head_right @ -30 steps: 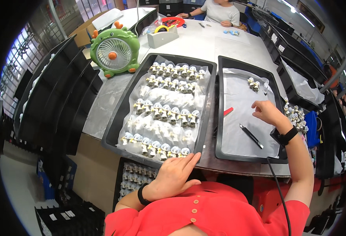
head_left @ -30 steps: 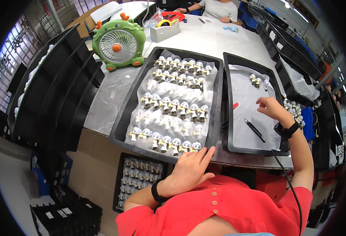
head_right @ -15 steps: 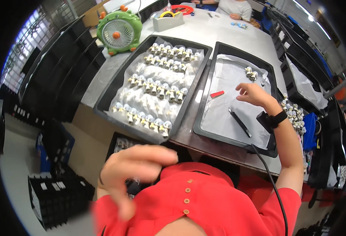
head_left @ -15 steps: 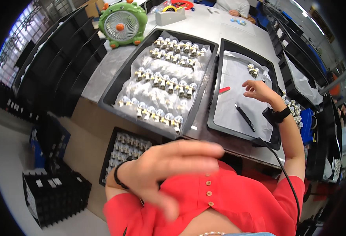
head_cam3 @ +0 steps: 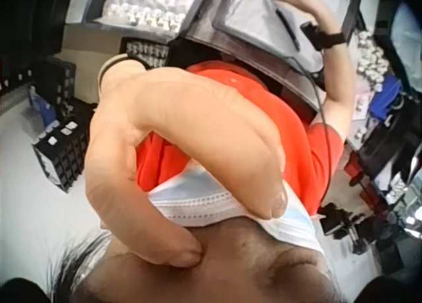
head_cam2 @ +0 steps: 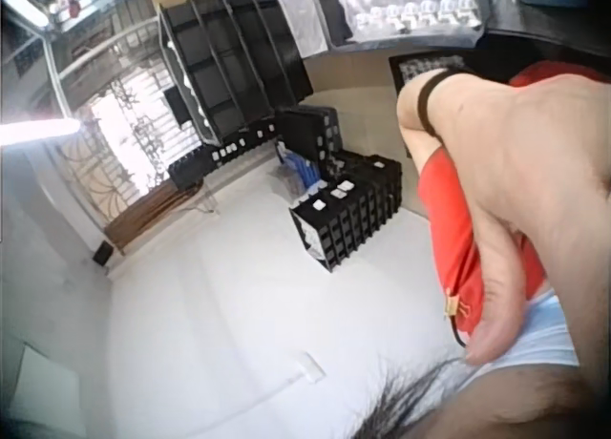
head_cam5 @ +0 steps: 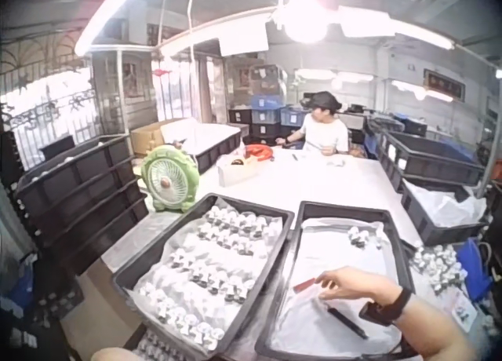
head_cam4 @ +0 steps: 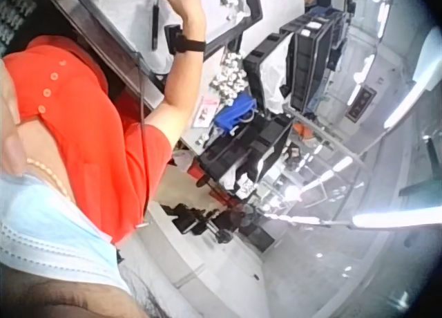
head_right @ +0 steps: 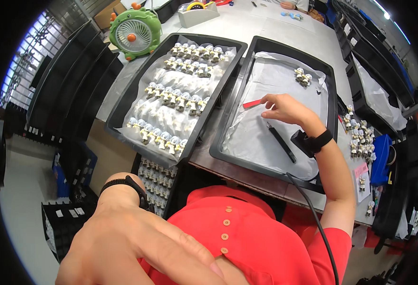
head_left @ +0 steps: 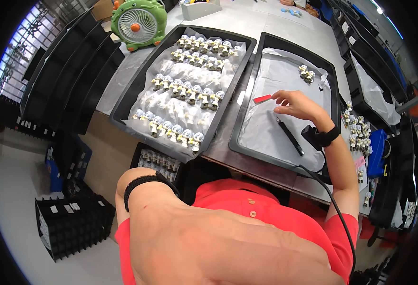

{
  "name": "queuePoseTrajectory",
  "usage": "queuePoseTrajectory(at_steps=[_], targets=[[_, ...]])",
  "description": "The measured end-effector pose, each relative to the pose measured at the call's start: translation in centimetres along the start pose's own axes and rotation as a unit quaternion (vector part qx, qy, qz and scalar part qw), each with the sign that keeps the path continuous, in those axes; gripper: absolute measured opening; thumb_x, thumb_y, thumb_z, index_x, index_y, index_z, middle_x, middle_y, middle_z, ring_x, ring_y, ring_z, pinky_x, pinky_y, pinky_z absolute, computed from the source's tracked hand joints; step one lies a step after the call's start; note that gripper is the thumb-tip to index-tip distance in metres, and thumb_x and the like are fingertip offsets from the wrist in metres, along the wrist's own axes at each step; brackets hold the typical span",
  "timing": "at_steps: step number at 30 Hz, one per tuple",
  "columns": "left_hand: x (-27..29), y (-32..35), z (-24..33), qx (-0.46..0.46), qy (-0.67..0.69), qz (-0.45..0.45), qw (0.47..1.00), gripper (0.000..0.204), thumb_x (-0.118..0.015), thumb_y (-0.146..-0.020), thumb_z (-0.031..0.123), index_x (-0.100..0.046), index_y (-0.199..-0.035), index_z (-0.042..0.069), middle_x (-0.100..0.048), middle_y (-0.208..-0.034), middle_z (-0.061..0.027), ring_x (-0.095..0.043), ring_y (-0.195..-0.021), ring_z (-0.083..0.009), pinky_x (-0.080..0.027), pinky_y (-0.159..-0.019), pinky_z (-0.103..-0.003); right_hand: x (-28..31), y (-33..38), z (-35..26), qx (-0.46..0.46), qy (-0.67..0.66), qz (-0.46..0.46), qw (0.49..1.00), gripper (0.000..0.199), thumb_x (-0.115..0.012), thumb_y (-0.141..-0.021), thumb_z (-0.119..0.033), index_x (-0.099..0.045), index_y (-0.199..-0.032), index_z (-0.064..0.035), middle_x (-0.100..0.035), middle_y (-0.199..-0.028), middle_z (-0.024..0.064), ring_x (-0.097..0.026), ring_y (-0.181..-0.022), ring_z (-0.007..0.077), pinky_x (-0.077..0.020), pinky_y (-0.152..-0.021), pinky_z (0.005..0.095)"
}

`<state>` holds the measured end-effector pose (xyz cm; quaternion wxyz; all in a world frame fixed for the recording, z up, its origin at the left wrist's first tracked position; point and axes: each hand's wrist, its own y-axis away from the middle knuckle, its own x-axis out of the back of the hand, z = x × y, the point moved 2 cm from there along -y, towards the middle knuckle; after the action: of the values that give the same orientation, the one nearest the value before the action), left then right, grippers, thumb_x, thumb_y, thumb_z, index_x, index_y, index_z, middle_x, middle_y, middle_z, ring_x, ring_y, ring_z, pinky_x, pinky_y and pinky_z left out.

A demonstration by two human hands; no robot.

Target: The person repeatedly picks up small figurines from a tray, uses a red tool to adjust or clean parts of the figures, and places them back into the tray. The task involves repetitive handling of identical small objects in a batch process.

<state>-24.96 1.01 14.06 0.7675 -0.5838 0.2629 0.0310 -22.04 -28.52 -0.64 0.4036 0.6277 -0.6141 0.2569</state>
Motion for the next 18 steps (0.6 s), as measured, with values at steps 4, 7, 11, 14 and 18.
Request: queuePoseTrajectory(at_steps=[4,7,11,14,18], targets=[[0.9,-0.1,-1.7,-0.021,0.030,0.025,0.999,0.059,-0.061,-0.085,0.047,-0.057,-0.105,-0.008,-0.045,-0.117,-0.0347,-0.058,-0.091,-0.0426,-0.049,-0.079,-0.052,-1.2,0.0,1.3,0.002,-0.034,-0.003,0.999,0.042,-0.067,-0.079,-0.023,-0.058,-0.113,-0.0008,-0.066,-0.097,0.0180,-0.064,-0.088,0.0299,-0.0505,-0.078,0.0351],[1.6,-0.1,-2.9,-0.045,0.042,0.045,0.997,0.060,-0.059,-0.085,0.048,-0.057,-0.105,-0.009,-0.044,-0.117,-0.0347,-0.058,-0.090,-0.0424,-0.049,-0.079,-0.052,-1.2,-0.1,0.8,0.003,-0.022,-0.040,0.999,0.040,-0.069,-0.079,-0.020,-0.058,-0.113,-0.0009,-0.065,-0.097,0.0171,-0.064,-0.089,0.0287,-0.0500,-0.079,0.0351],[2.0,-0.3,-4.4,-0.068,0.065,0.060,0.994,0.060,-0.057,-0.087,0.048,-0.057,-0.105,-0.009,-0.042,-0.118,-0.0348,-0.058,-0.088,-0.0420,-0.048,-0.079,-0.051,-1.3,-0.7,1.3,0.023,-0.016,-0.042,0.999,0.040,-0.069,-0.079,-0.018,-0.058,-0.114,-0.0014,-0.065,-0.097,0.0162,-0.063,-0.089,0.0277,-0.0498,-0.080,0.0351],[2.3,-0.5,-5.5,-0.088,0.080,0.072,0.990,0.060,-0.056,-0.087,0.048,-0.057,-0.105,-0.010,-0.041,-0.118,-0.0348,-0.058,-0.087,-0.0417,-0.048,-0.079,-0.051,-1.3,-0.9,1.0,0.021,-0.033,-0.039,0.998,0.040,-0.069,-0.079,-0.017,-0.058,-0.114,-0.0013,-0.065,-0.096,0.0156,-0.063,-0.088,0.0266,-0.0499,-0.080,0.0350],[2.7,-0.2,-7.0,-0.112,0.099,0.090,0.985,0.060,-0.054,-0.089,0.048,-0.057,-0.104,-0.010,-0.040,-0.119,-0.0349,-0.058,-0.086,-0.0413,-0.048,-0.079,-0.051,-1.4,-1.0,1.9,0.006,-0.081,-0.023,0.996,0.039,-0.069,-0.079,-0.016,-0.058,-0.113,-0.0005,-0.065,-0.096,0.0160,-0.063,-0.088,0.0264,-0.0495,-0.080,0.0348]])
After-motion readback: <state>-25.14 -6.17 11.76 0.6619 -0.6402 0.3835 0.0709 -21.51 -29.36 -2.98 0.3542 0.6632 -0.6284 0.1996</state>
